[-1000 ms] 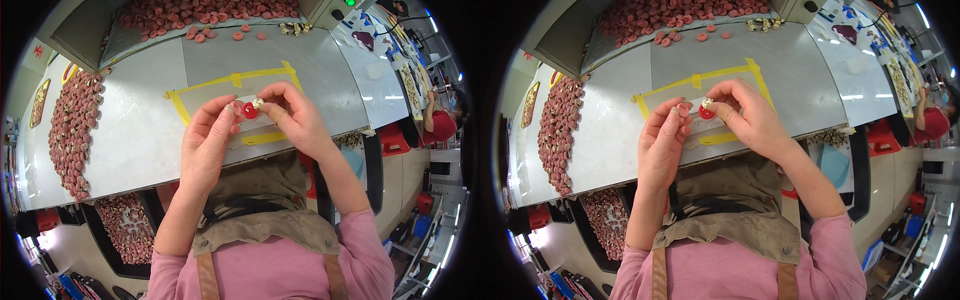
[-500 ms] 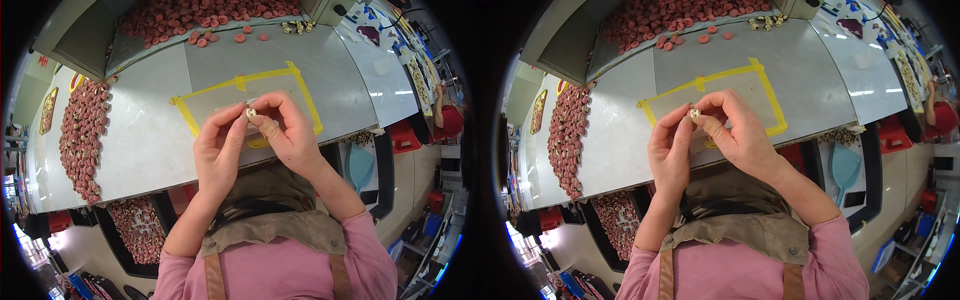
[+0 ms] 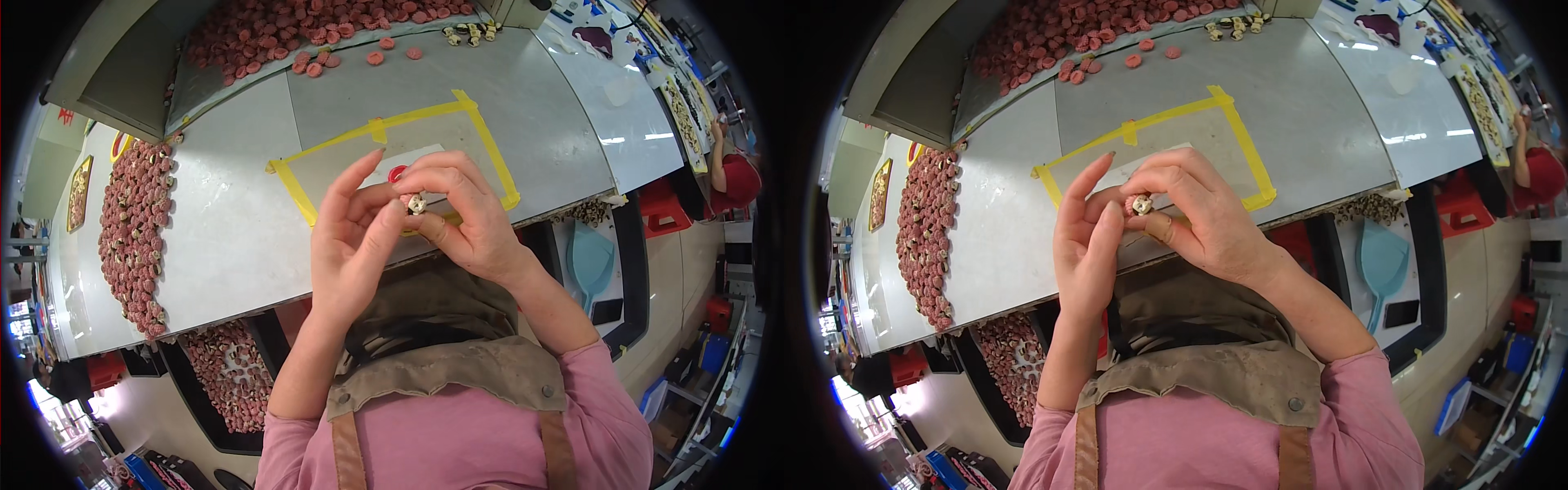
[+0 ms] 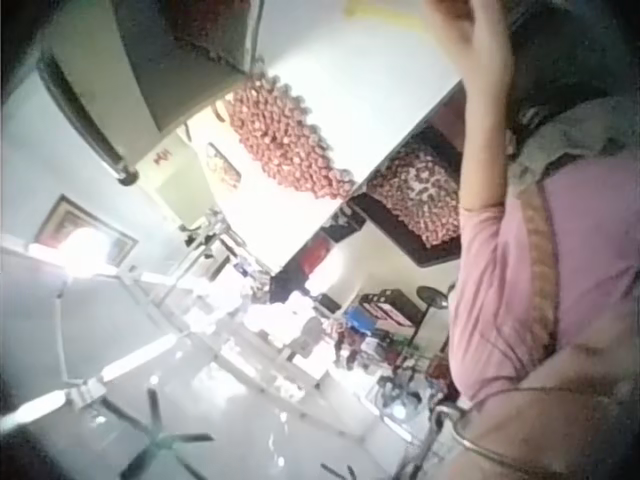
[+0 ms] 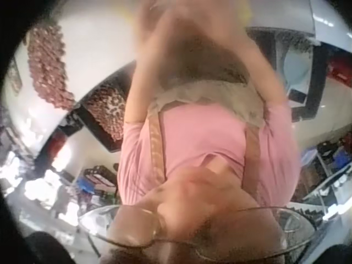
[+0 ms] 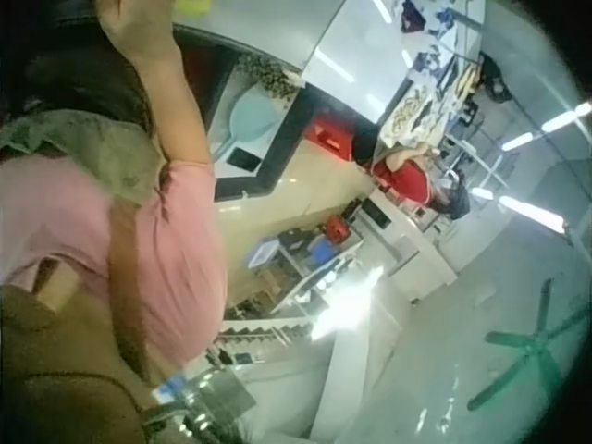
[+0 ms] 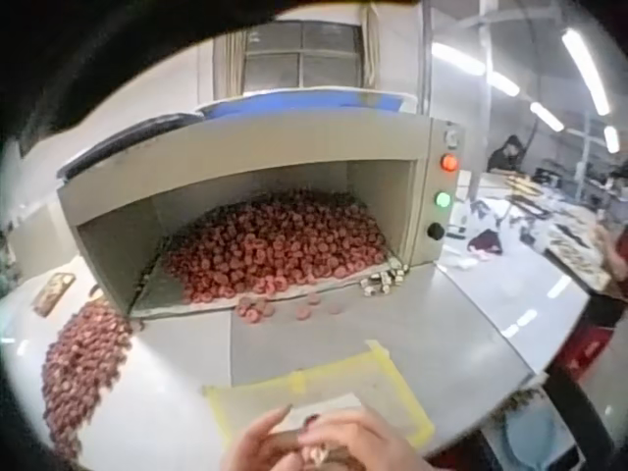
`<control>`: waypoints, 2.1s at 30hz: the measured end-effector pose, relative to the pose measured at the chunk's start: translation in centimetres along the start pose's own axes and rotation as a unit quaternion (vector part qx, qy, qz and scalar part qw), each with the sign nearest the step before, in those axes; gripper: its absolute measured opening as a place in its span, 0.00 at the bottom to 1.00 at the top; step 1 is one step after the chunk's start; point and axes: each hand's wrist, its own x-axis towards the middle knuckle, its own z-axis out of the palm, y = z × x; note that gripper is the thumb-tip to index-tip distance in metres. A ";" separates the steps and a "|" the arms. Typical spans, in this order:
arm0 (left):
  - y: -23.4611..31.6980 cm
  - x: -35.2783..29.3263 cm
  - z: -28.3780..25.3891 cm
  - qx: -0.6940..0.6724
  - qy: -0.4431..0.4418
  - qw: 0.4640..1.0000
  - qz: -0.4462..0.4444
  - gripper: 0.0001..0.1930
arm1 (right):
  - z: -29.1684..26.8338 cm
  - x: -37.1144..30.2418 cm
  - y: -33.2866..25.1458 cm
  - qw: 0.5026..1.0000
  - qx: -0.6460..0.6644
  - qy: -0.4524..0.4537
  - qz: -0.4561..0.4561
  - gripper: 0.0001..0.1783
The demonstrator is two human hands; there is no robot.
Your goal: The person assembles small figurines by dipping parts into a glue cap and joining them by hand. The person refills glue into the cap from a squeeze bottle, empties additional figurine pieces from a tray onto the table, and gathers finished figurines into a container.
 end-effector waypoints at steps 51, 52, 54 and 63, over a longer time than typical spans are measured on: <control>-1.8 19.2 -2.6 0.670 -0.128 0.649 0.337 0.09 | -8.4 9.8 13.8 0.939 -0.342 -0.029 0.010 0.12; -1.0 18.3 -3.4 0.659 -0.127 0.654 0.349 0.10 | -8.3 9.1 12.4 0.940 -0.338 -0.037 0.017 0.12; 1.6 15.6 -4.3 0.597 -0.096 0.749 0.271 0.10 | -8.6 8.3 8.8 0.966 -0.193 -0.057 0.164 0.11; 3.9 4.4 -5.3 -0.029 0.045 0.995 -0.085 0.16 | -7.3 4.5 3.1 0.955 -0.163 -0.195 0.151 0.10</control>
